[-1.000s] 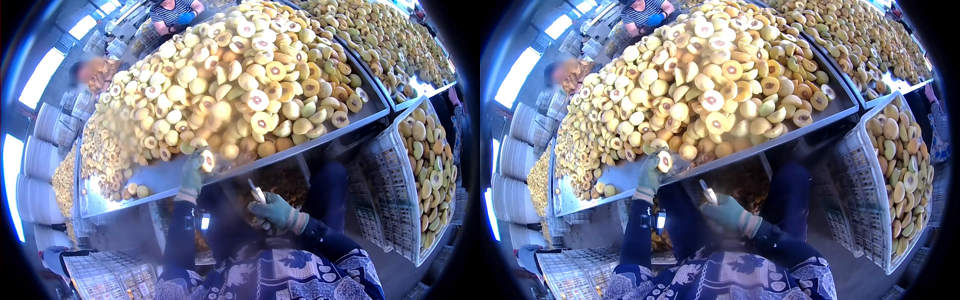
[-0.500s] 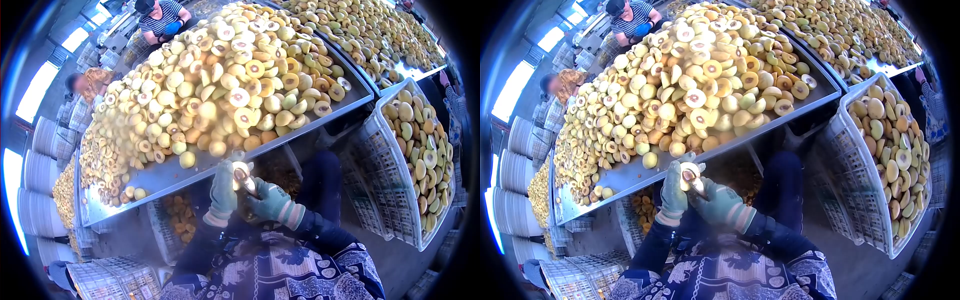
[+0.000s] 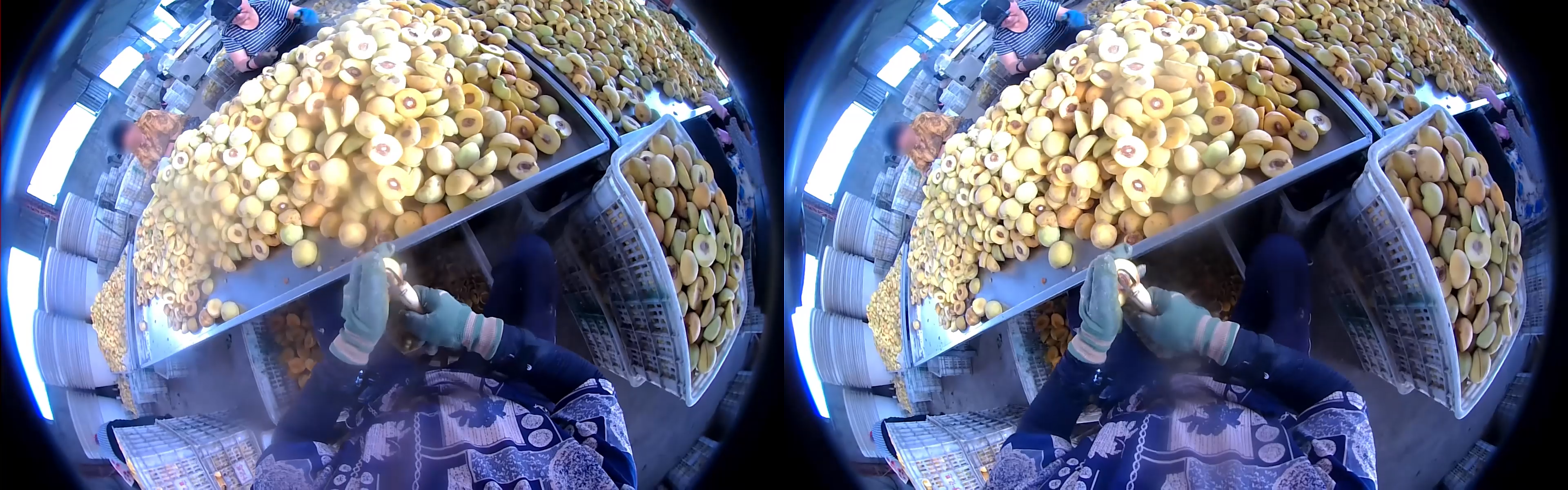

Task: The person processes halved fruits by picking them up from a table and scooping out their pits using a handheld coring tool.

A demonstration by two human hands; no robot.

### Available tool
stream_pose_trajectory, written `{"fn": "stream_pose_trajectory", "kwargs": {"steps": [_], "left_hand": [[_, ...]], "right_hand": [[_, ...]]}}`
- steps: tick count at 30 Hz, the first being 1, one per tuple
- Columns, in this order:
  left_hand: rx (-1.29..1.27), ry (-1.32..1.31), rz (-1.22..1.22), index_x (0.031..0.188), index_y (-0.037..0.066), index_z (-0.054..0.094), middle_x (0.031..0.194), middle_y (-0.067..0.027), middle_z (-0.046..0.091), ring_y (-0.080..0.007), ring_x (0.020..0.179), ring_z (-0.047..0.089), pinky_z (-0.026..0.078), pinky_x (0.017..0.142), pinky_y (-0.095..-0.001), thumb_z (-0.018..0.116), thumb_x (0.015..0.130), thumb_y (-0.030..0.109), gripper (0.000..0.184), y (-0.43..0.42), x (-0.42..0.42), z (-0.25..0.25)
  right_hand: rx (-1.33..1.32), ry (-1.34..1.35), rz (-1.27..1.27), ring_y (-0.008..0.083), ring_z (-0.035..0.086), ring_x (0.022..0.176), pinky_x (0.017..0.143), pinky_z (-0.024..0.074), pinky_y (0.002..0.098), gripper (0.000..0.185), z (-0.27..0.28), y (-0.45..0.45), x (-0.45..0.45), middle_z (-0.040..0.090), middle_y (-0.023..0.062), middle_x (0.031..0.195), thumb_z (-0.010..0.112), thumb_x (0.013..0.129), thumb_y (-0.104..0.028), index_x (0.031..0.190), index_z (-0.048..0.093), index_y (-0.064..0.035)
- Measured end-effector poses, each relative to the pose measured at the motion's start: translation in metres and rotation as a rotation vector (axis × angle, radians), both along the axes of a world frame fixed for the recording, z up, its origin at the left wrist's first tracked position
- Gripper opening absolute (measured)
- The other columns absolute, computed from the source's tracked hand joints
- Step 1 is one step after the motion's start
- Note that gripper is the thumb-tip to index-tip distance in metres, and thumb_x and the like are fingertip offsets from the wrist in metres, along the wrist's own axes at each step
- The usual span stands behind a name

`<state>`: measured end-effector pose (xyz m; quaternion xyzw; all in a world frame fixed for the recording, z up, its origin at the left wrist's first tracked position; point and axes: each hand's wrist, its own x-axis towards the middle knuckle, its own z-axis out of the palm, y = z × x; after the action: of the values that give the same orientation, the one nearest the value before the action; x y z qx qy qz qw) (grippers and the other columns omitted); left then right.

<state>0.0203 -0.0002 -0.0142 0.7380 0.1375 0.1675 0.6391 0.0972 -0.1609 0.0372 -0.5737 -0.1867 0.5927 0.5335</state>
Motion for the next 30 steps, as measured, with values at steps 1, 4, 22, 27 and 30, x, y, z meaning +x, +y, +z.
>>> {"fn": "stream_pose_trajectory", "kwargs": {"steps": [1, 4, 22, 27, 30], "left_hand": [[0.018, -0.013, 0.028, 0.121, -0.005, 0.051, 0.118, -0.0148, 0.056, -0.0247, 0.098, 0.063, 0.054, 0.087, -0.037, 0.035, 0.103, 0.027, 0.04, 0.0, 0.002, -0.002], [0.072, -0.012, 0.054, 0.12, -0.004, 0.051, 0.119, -0.0147, 0.056, -0.024, 0.099, 0.062, 0.056, 0.083, -0.0355, 0.036, 0.103, 0.026, 0.038, -0.002, 0.003, 0.001], [0.393, 0.127, -0.045, 0.114, -0.003, 0.054, 0.114, -0.0186, 0.06, -0.0286, 0.093, 0.064, 0.053, 0.081, -0.0329, 0.04, 0.1, 0.012, 0.025, -0.001, 0.002, 0.005], [-0.075, -0.044, 0.036, 0.12, -0.003, 0.052, 0.117, -0.0167, 0.058, -0.029, 0.096, 0.063, 0.054, 0.083, -0.0367, 0.036, 0.101, 0.026, 0.038, -0.003, 0.013, -0.009], [-0.413, -0.049, 0.04, 0.125, -0.003, 0.049, 0.124, -0.0188, 0.054, -0.0318, 0.1, 0.062, 0.053, 0.087, -0.041, 0.04, 0.098, 0.035, 0.048, 0.0, 0.014, -0.006]], "right_hand": [[-0.037, 0.029, -0.013, 0.0169, 0.064, 0.09, 0.076, 0.0492, 0.0302, 0.036, 0.003, 0.002, 0.0, 0.067, 0.0072, 0.094, 0.057, 0.093, -0.037, 0.111, 0.057, -0.0053], [-0.031, -0.374, -0.004, 0.0167, 0.064, 0.087, 0.075, 0.0493, 0.0303, 0.033, -0.019, 0.007, -0.005, 0.067, 0.0072, 0.094, 0.056, 0.094, -0.034, 0.111, 0.057, -0.0056], [-0.099, -0.614, -0.004, 0.0213, 0.065, 0.08, 0.069, 0.0503, 0.0313, 0.035, -0.057, 0.009, -0.011, 0.066, 0.0105, 0.086, 0.058, 0.091, -0.038, 0.104, 0.057, -0.0052], [-0.017, -0.154, -0.053, 0.032, 0.066, 0.084, 0.073, 0.0501, 0.0397, 0.049, -0.036, 0.007, -0.005, 0.067, 0.0184, 0.089, 0.054, 0.091, -0.049, 0.104, 0.057, -0.0021], [0.06, -0.538, -0.178, 0.0337, 0.066, 0.082, 0.072, 0.0503, 0.0407, 0.052, -0.055, 0.009, -0.013, 0.067, 0.0195, 0.089, 0.054, 0.09, -0.051, 0.105, 0.057, -0.0018]]}}
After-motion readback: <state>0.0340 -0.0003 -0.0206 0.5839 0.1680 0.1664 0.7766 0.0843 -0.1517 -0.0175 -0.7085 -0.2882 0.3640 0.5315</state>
